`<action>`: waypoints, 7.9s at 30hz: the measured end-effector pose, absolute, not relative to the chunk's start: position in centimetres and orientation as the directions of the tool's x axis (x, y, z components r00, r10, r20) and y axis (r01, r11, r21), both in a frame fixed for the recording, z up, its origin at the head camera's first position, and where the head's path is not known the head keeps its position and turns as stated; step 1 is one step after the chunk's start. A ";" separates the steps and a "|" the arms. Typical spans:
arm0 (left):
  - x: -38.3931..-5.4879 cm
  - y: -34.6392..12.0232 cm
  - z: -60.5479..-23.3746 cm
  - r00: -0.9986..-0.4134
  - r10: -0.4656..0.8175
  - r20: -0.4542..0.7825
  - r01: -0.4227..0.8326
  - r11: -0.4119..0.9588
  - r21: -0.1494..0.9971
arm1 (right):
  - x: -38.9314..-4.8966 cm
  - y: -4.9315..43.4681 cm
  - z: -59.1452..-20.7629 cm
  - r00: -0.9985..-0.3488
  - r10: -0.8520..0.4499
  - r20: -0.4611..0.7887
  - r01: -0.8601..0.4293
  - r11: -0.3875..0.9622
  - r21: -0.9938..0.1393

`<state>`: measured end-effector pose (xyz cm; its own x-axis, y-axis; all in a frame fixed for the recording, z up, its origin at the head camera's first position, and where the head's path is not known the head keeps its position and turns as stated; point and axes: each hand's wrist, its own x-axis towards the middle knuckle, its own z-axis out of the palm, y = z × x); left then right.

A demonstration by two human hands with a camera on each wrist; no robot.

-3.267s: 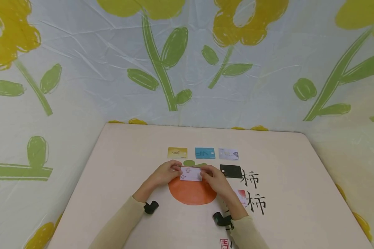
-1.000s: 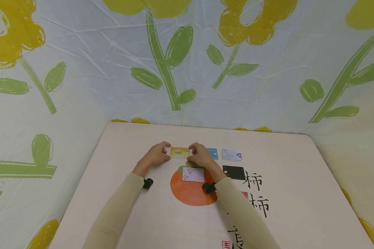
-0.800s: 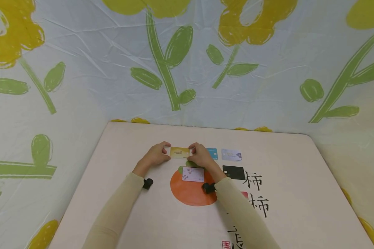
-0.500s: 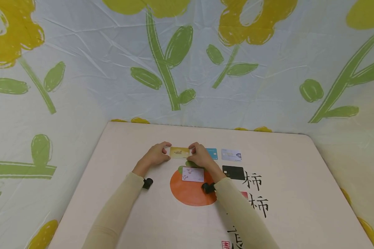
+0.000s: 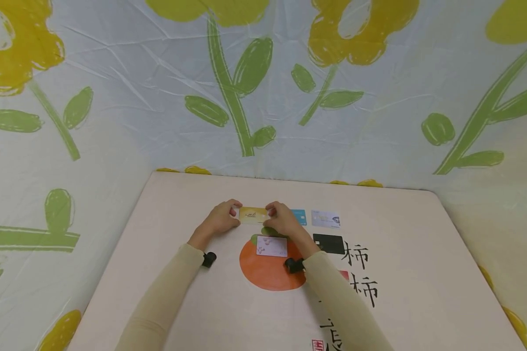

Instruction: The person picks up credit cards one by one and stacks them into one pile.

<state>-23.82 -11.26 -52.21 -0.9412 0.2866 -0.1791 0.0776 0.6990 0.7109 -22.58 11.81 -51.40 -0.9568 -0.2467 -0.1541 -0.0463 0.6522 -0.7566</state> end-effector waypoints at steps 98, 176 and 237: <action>-14.8 -7.7 -52.0 -0.870 0.441 -0.221 -0.017 0.421 0.907 | -12.9 17.1 -51.0 -0.951 -0.091 -0.295 0.235 0.407 -0.882; -16.9 -7.5 -50.4 -0.876 0.420 -0.238 -0.022 0.458 0.889 | -13.5 18.3 -50.5 -0.968 -0.141 -0.207 0.119 0.470 -0.875; -25.0 -0.6 -51.5 -0.874 0.432 -0.225 0.183 0.719 0.671 | -22.5 23.1 -50.9 -0.963 -0.215 -0.163 -0.041 0.714 -0.699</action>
